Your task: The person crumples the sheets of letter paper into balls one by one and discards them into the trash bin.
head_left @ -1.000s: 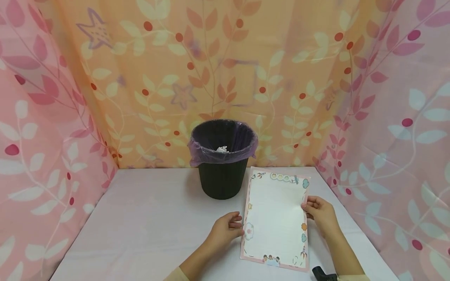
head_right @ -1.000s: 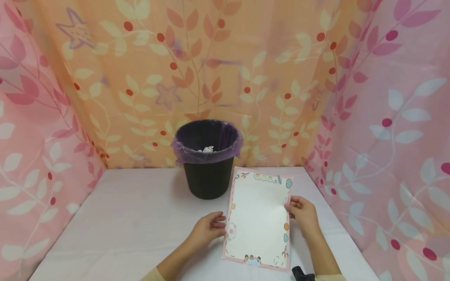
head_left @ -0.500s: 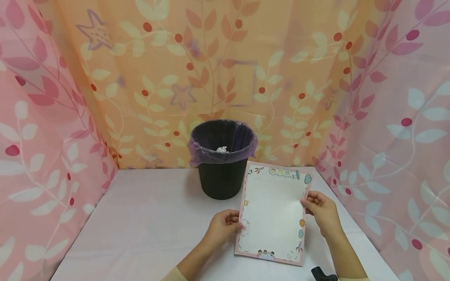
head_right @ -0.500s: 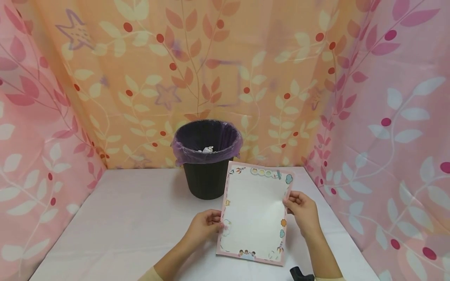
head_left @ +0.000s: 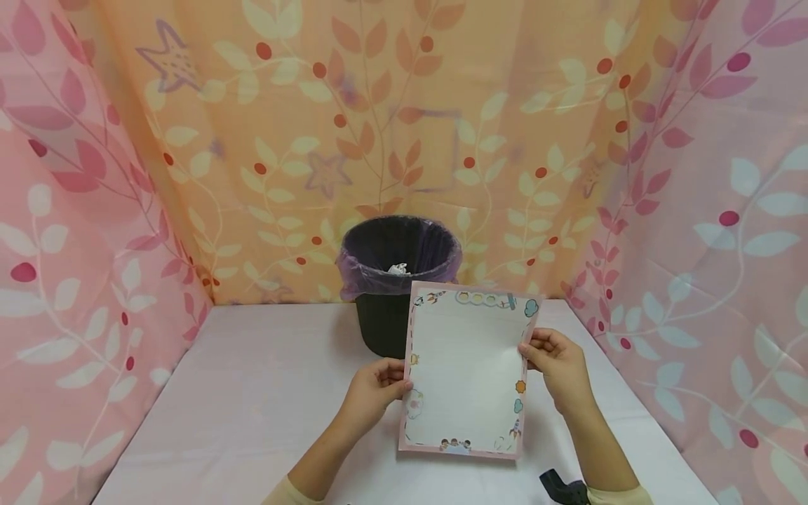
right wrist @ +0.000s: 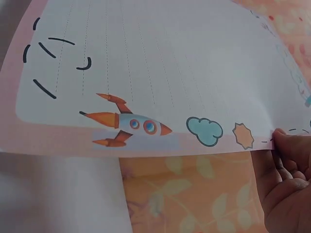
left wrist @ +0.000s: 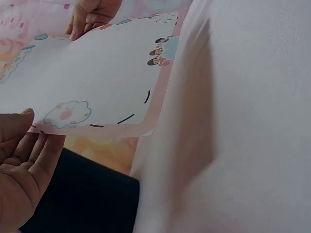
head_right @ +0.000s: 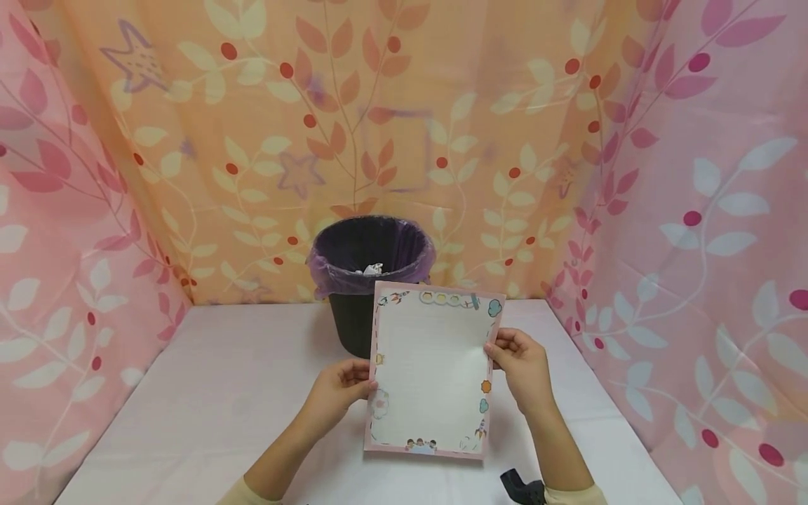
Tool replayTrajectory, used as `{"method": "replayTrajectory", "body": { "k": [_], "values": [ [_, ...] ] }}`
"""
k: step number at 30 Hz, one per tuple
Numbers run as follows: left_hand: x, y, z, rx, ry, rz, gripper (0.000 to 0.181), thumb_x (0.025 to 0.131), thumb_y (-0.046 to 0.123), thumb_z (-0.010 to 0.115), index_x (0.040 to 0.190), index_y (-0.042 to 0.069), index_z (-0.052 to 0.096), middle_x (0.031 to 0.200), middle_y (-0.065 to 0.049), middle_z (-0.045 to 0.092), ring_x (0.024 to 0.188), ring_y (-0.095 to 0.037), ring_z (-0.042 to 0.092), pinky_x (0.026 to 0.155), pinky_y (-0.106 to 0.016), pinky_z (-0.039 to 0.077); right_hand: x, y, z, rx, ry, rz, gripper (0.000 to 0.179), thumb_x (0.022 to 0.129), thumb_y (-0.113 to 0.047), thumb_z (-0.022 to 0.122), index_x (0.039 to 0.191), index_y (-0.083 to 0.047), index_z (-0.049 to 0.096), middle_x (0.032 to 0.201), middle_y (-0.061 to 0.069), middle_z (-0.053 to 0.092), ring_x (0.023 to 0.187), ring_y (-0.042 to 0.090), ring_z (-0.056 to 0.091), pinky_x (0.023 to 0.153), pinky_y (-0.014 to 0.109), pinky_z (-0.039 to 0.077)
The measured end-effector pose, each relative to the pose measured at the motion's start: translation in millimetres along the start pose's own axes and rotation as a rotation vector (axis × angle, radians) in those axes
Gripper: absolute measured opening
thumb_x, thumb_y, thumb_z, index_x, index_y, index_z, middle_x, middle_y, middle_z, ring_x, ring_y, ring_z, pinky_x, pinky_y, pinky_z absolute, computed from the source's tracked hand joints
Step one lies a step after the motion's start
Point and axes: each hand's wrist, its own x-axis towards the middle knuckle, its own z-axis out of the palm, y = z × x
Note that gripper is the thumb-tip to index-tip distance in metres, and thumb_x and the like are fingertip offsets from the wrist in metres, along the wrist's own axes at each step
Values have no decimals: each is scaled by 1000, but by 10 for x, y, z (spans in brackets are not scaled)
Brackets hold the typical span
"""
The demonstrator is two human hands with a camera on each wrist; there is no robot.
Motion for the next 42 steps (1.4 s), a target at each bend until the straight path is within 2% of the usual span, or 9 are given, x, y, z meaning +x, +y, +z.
{"method": "replayTrajectory", "body": {
  "k": [4,11,17,26,32,35,37,40,42],
  "values": [
    [-38,49,-145,18,19,-3,29,90,8,79,116,-1,69,99,-12,69,86,-21,67,76,-26,61,16,-72,158,33,-29,-42,34,93,-12,76,118,8,63,97,15,69,79,12,69,73,27,62],
    [-106,131,-376,-9,76,-10,25,89,3,78,113,-2,70,96,-13,70,84,-21,67,74,-23,59,9,-169,400,83,-82,-85,32,92,-9,76,118,6,64,93,5,71,79,12,69,73,29,63],
    [-132,285,-572,-17,105,4,22,89,3,78,110,0,72,97,-13,70,86,-20,67,75,-23,59,-24,-259,545,143,-101,-130,32,92,-7,76,119,6,64,94,3,72,79,14,70,74,30,63],
    [-199,434,-708,9,140,46,18,89,7,79,106,1,73,96,-14,68,85,-20,65,76,-25,58,-40,-349,681,228,-103,-185,33,91,-1,75,121,8,64,98,7,72,82,15,70,74,30,63],
    [-191,510,-717,45,150,100,15,90,9,79,103,3,74,94,-13,67,84,-21,63,74,-26,57,-14,-403,746,160,-31,-252,54,92,0,74,142,-4,54,120,15,63,94,18,72,81,27,62],
    [-195,537,-701,71,152,141,13,90,9,79,102,6,74,94,-11,68,83,-21,64,72,-26,57,-22,-429,770,88,31,-347,60,90,5,74,145,-7,53,130,13,59,106,20,70,88,25,59],
    [-207,551,-687,87,156,172,12,89,8,79,100,8,75,93,-9,69,82,-20,65,71,-25,58,-45,-451,782,23,56,-432,56,88,6,76,139,-5,58,134,11,58,113,22,66,94,26,57],
    [-233,575,-668,96,164,213,10,89,7,78,99,9,75,93,-8,72,82,-19,67,71,-25,59,-109,-495,794,-100,21,-537,48,86,1,80,132,-5,66,138,6,59,125,22,60,104,25,51],
    [-252,594,-655,92,165,238,9,89,6,78,97,8,74,93,-8,72,82,-18,68,71,-25,59,-172,-535,805,-168,-66,-568,50,86,-5,82,133,-7,66,142,2,59,131,21,56,109,23,46]
  ]
}}
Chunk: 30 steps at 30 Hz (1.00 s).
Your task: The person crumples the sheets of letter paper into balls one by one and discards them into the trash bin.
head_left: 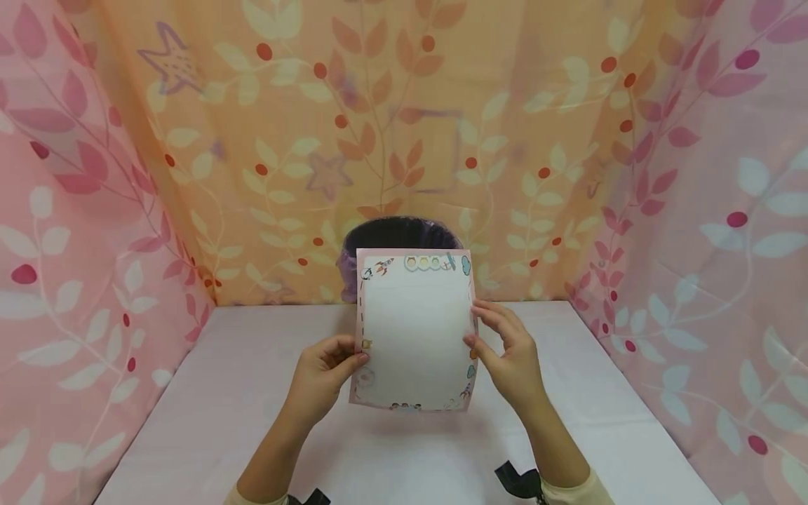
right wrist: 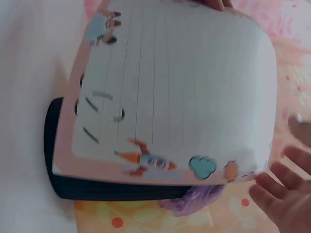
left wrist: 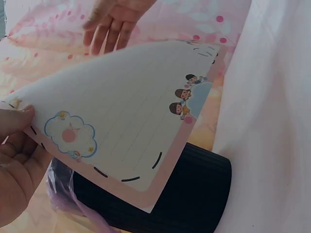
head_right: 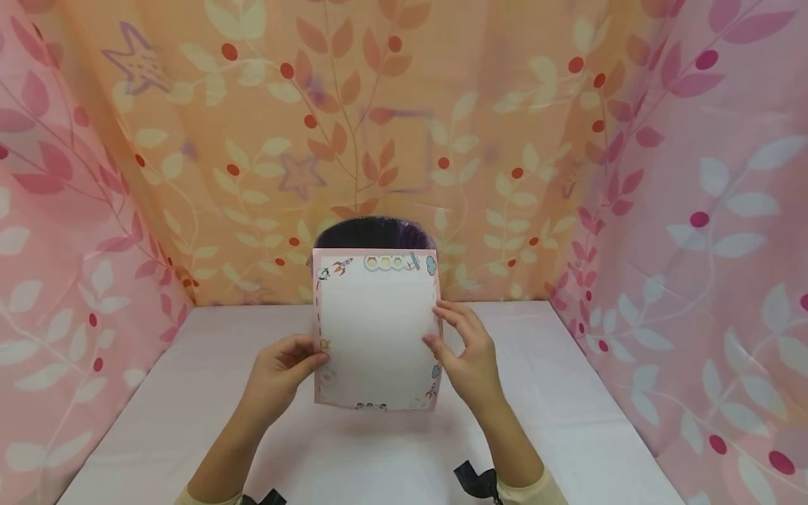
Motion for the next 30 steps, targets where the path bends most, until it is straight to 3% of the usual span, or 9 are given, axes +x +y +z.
{"method": "replayTrajectory", "body": {
  "k": [2,6,10,14,17,21,24,26,30],
  "values": [
    [-15,30,7,-3,-4,27,8,90,6,77,96,9,74,93,-7,73,82,-17,68,72,-25,59,-32,-71,16,-42,-119,-16,59,86,-13,84,140,-13,62,146,-1,57,137,19,52,113,22,41],
    [-52,80,20,2,-43,127,12,90,0,75,95,11,74,94,-4,73,85,-12,68,74,-25,60,-90,-185,92,-80,-291,-48,76,83,-25,87,150,-19,52,154,-3,51,142,20,48,115,39,42],
    [-91,93,37,-15,-115,258,18,89,-7,72,94,10,74,94,-4,74,88,-10,68,76,-26,61,-141,-230,205,-67,-358,-65,82,81,-30,88,153,-20,49,155,-3,50,143,22,48,110,51,46],
    [-116,80,68,-26,-178,347,18,90,-7,71,98,9,75,96,-6,73,89,-17,69,79,-28,61,-191,-241,312,-17,-420,-89,77,85,-30,85,153,-19,48,151,-1,54,138,21,54,107,48,51],
    [-121,65,101,6,-172,361,19,90,-6,72,100,11,75,96,-5,74,88,-18,69,79,-27,61,-227,-249,377,43,-448,-112,67,89,-23,82,149,-18,52,142,-1,61,128,20,62,103,43,54],
    [-108,31,156,83,-91,350,21,87,-4,76,98,14,74,94,-1,74,85,-13,69,76,-24,60,-258,-259,434,98,-422,-130,52,89,-14,81,137,-16,61,123,-1,72,107,16,72,91,35,60],
    [-86,-6,199,132,-7,358,24,85,-1,80,103,13,74,99,0,73,88,-13,71,80,-24,60,-259,-254,455,89,-347,-120,40,87,-10,81,124,-12,68,108,1,77,92,14,75,79,31,62],
    [-70,-28,222,176,63,368,27,84,2,83,107,14,74,103,1,73,92,-14,71,83,-23,59,-248,-243,455,69,-270,-91,28,88,-7,80,114,-11,71,101,2,78,86,14,76,73,28,63],
    [-77,-45,254,255,171,374,29,81,8,86,106,16,73,104,6,70,92,-12,68,82,-21,57,-217,-233,418,111,-97,68,13,89,-2,78,98,-11,75,94,3,78,79,15,74,66,27,62]
  ]
}}
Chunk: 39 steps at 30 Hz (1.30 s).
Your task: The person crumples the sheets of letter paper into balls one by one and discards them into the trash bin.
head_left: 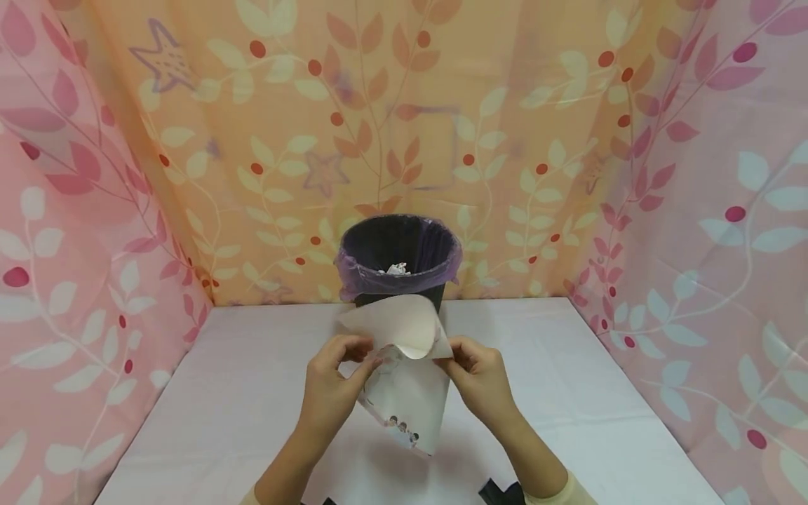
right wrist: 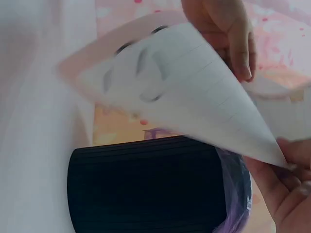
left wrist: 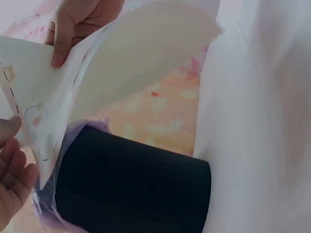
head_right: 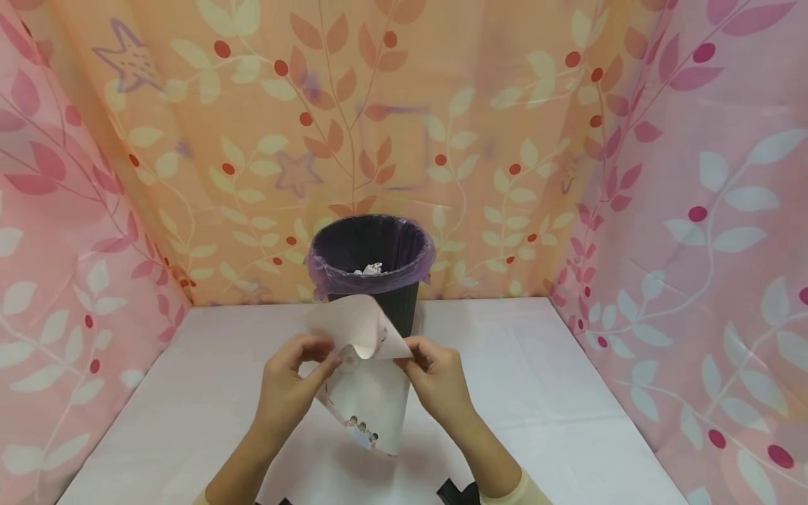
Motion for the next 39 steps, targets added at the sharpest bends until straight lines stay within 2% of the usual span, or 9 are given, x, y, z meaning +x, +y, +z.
{"method": "replayTrajectory", "body": {
  "k": [6,11,18,20,24,29,31,34,39],
  "values": [
    [-84,66,64,106,-62,-29,32,79,16,89,108,15,75,111,8,69,102,-9,64,86,-29,58,21,-43,-56,136,149,193,7,89,-7,80,93,-6,74,93,11,76,79,17,70,66,27,61],
    [-93,136,85,184,-188,-86,69,72,30,94,133,15,68,138,9,63,128,-12,56,107,-41,50,38,-16,-35,260,199,291,10,88,-5,80,95,-1,73,92,13,76,78,21,71,68,32,63],
    [-106,137,159,199,-391,-154,119,62,39,98,161,18,35,166,5,32,152,-23,33,119,-51,36,34,4,24,521,199,378,11,89,1,76,98,6,70,91,8,75,80,21,74,71,36,64],
    [-122,120,194,198,-395,-150,124,62,33,99,163,20,28,167,1,31,151,-26,34,118,-53,38,21,-7,40,587,187,404,6,91,2,73,96,1,72,91,5,75,79,18,72,70,32,63],
    [-161,84,264,116,-367,-187,121,68,18,97,164,26,23,159,-3,43,141,-25,47,110,-50,47,-12,-22,96,723,159,474,21,94,3,68,91,-16,76,88,-2,74,76,11,68,67,25,60],
    [-184,41,300,-43,-304,-246,89,78,7,88,153,28,44,134,4,67,121,-14,65,97,-37,57,-39,-38,171,828,132,520,26,97,2,65,93,-22,76,92,-6,71,77,8,65,65,20,55],
    [-173,25,291,-80,-257,-236,75,80,3,86,145,26,55,124,5,73,114,-12,69,92,-31,59,-35,-27,185,817,129,507,22,97,0,65,98,-19,76,96,-4,72,81,9,66,67,21,57],
    [-148,14,257,-83,-198,-193,58,81,-1,84,132,22,69,116,5,76,102,-10,73,83,-26,61,-26,5,174,673,108,418,17,96,-4,69,111,-11,74,106,0,72,90,14,69,75,25,60],
    [-98,27,165,-25,-160,-131,40,82,-5,81,111,24,80,104,8,78,88,-10,74,74,-24,61,-18,18,96,266,-5,97,57,93,-2,73,147,-10,53,143,6,57,124,20,63,98,28,56]
  ]
}}
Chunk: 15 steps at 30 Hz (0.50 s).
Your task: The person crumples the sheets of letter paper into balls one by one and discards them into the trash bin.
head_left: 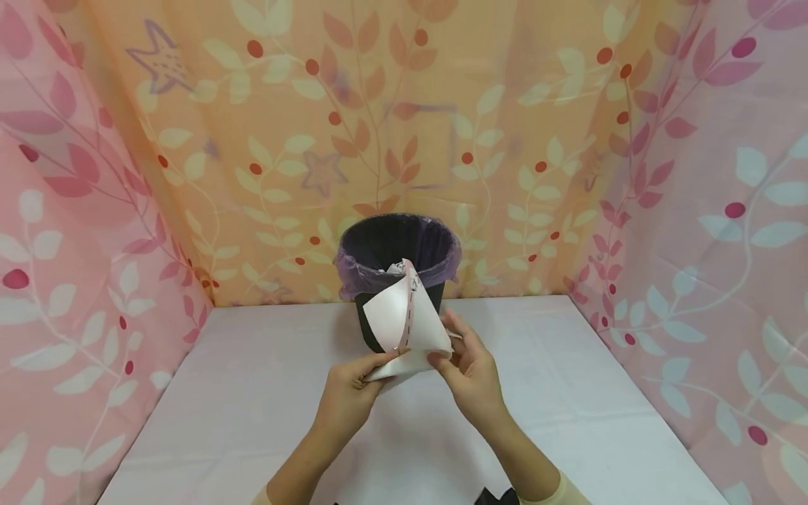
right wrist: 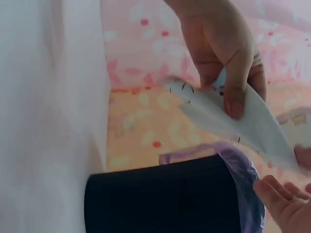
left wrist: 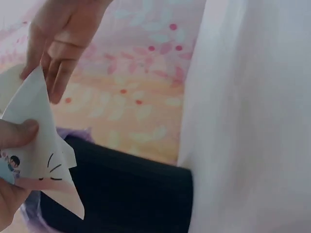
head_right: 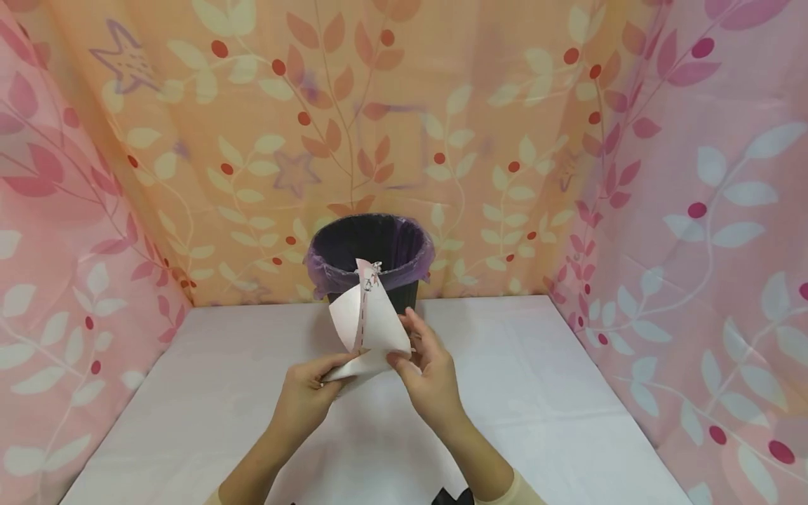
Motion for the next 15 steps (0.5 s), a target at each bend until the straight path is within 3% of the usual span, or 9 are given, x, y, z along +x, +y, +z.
{"method": "replayTrajectory", "body": {
  "k": [3,7,11,15],
  "values": [
    [15,20,-74,-10,12,-30,39,81,-10,79,101,23,82,96,8,79,82,-11,73,71,-24,60,23,-27,-46,-215,-75,-244,77,86,-1,81,154,-11,45,155,8,47,138,23,53,110,27,47],
    [32,64,-161,-66,-22,-117,38,83,-9,77,97,26,82,91,9,78,77,-12,71,66,-25,58,71,-57,-89,-366,-105,-559,78,80,-12,88,147,2,50,151,16,53,140,26,51,115,27,42],
    [41,102,-214,-122,-91,-199,31,87,-1,78,97,28,82,92,6,78,73,-15,70,48,-29,55,118,-83,-82,-375,-119,-806,68,86,-19,84,137,14,54,145,26,55,139,33,52,115,34,42],
    [36,117,-225,-137,-107,-245,21,87,2,77,97,19,83,90,0,78,68,-15,69,41,-30,52,141,-94,-42,-355,-130,-919,50,85,-12,84,125,12,65,133,27,63,130,37,60,111,36,47]
  ]
}}
